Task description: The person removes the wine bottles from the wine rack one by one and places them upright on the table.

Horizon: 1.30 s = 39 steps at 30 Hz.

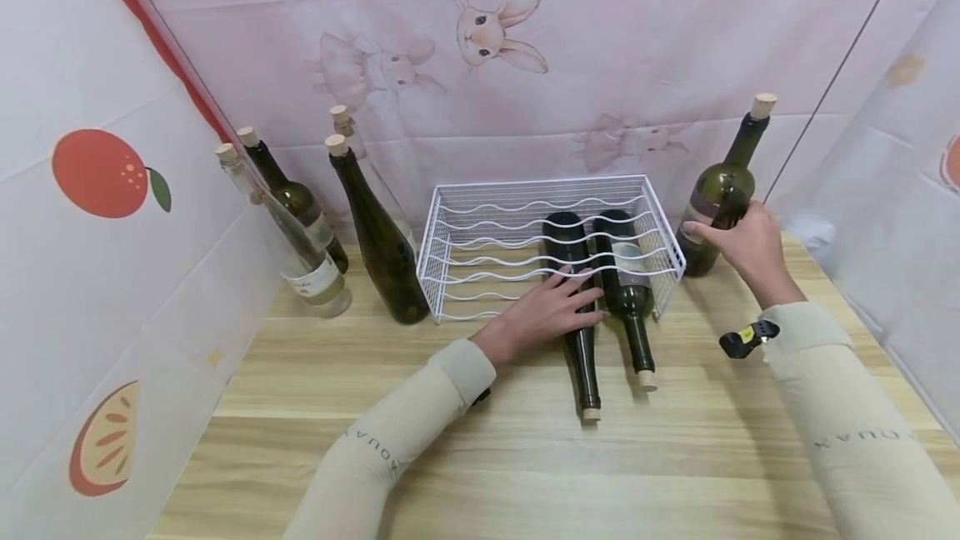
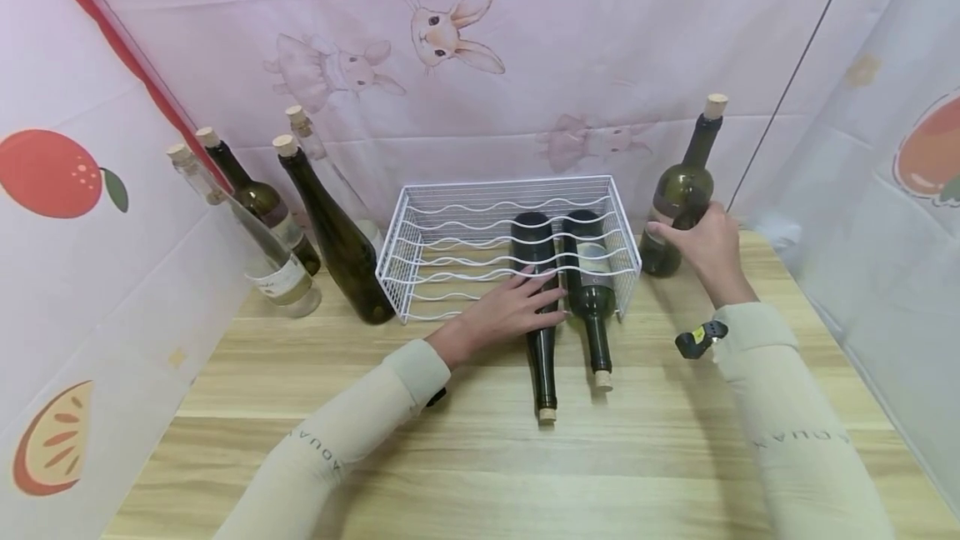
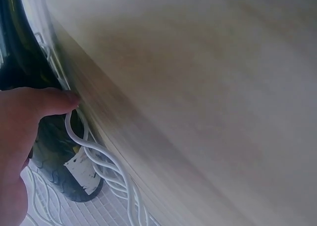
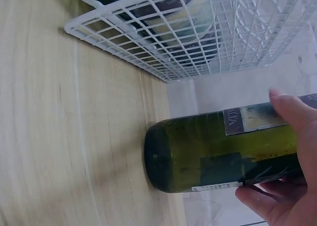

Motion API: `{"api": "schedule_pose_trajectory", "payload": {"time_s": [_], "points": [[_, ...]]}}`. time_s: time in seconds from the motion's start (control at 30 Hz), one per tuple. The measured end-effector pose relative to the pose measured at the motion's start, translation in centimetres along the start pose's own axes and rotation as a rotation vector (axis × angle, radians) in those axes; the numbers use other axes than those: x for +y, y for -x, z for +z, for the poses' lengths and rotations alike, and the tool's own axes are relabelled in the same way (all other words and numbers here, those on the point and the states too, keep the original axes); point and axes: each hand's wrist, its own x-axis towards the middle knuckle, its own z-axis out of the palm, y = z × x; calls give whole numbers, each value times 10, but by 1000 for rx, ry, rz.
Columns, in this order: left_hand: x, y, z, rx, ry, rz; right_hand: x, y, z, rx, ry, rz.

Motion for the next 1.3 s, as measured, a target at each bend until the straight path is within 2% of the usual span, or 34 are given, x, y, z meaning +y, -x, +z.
{"api": "schedule_pose_trajectory", "payload": {"time_s": [0.23, 0.37, 0.47, 0.63, 0.7, 0.77, 0.93, 1.03, 1.3], "points": [[-1, -3, 0, 33, -35, 8, -2, 10, -9, -22, -43, 32], [-2, -4, 2, 73, -44, 13, -3, 17, -16, -27, -25, 50], [-2, -3, 4, 118, -52, 13, -2, 22, -20, -31, 5, 59], [-1, -5, 5, 235, -70, 6, 1, 30, -24, -9, 14, 42], [-1, -6, 5, 258, -64, 5, 2, 33, -25, -2, 10, 30], [-1, -6, 5, 248, -58, 7, 3, 37, -26, 2, 8, 23], [1, -7, 3, 137, -58, 13, 4, 44, -29, 12, 12, 15], [3, -7, 3, 98, -66, 15, 3, 46, -32, 13, 14, 11], [8, -8, 3, 118, -118, 7, 4, 53, -37, 53, 9, -6]]}}
